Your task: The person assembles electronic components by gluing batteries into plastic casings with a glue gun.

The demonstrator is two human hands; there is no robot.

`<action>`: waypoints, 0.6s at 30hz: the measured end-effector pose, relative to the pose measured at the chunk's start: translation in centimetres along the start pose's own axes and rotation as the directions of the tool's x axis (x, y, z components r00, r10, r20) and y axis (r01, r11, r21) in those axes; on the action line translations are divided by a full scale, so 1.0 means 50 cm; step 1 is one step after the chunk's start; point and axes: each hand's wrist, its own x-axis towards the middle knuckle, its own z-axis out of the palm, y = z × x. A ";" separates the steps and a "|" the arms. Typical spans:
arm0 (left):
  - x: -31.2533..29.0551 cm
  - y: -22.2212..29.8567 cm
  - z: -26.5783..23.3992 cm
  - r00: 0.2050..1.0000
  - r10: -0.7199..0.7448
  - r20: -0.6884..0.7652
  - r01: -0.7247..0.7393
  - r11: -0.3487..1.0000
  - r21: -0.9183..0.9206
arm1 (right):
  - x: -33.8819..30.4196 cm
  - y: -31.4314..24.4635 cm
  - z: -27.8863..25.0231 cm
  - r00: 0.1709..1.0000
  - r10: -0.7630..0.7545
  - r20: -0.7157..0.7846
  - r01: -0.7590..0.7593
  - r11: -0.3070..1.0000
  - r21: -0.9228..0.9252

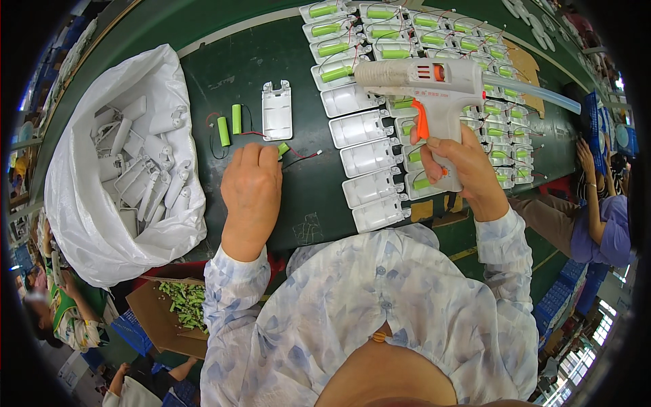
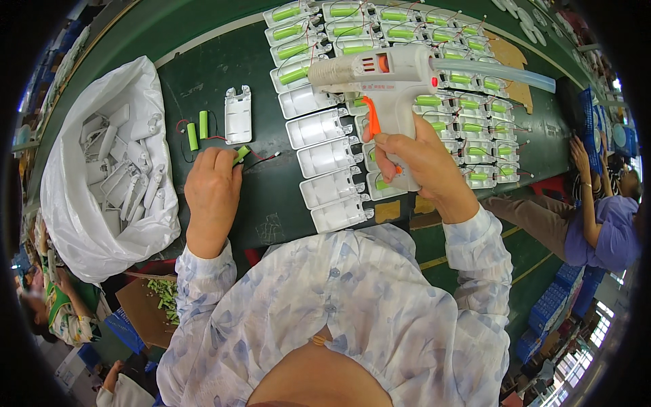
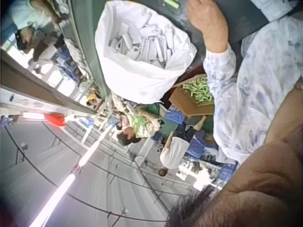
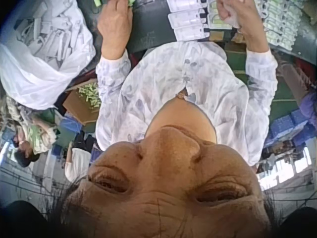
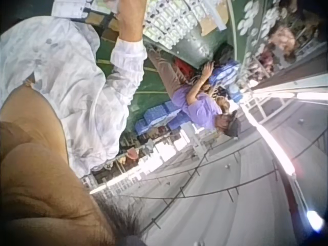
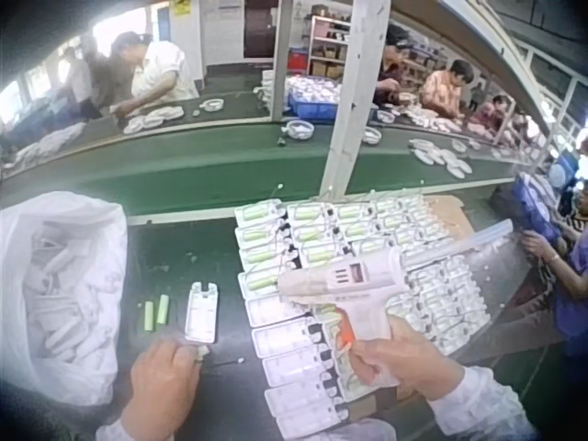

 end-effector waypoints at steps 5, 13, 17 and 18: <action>0.008 -0.012 0.006 0.999 0.053 -0.008 -0.054 0.993 -0.109 | -0.004 0.000 -0.009 0.999 -0.037 0.024 0.038 0.998 -0.041; -0.024 -0.006 -0.024 0.915 -0.273 0.295 0.323 0.063 -0.944 | -0.041 -0.003 -0.004 0.998 -0.027 0.052 0.031 0.997 -0.071; -0.033 0.019 0.002 0.906 -0.266 0.328 0.370 0.125 -0.921 | -0.042 0.006 -0.019 0.993 0.070 0.099 -0.052 0.984 -0.173; -0.034 0.018 0.006 0.907 -0.265 0.329 0.370 0.124 -0.921 | -0.042 0.008 -0.018 0.993 0.070 0.097 -0.052 0.984 -0.173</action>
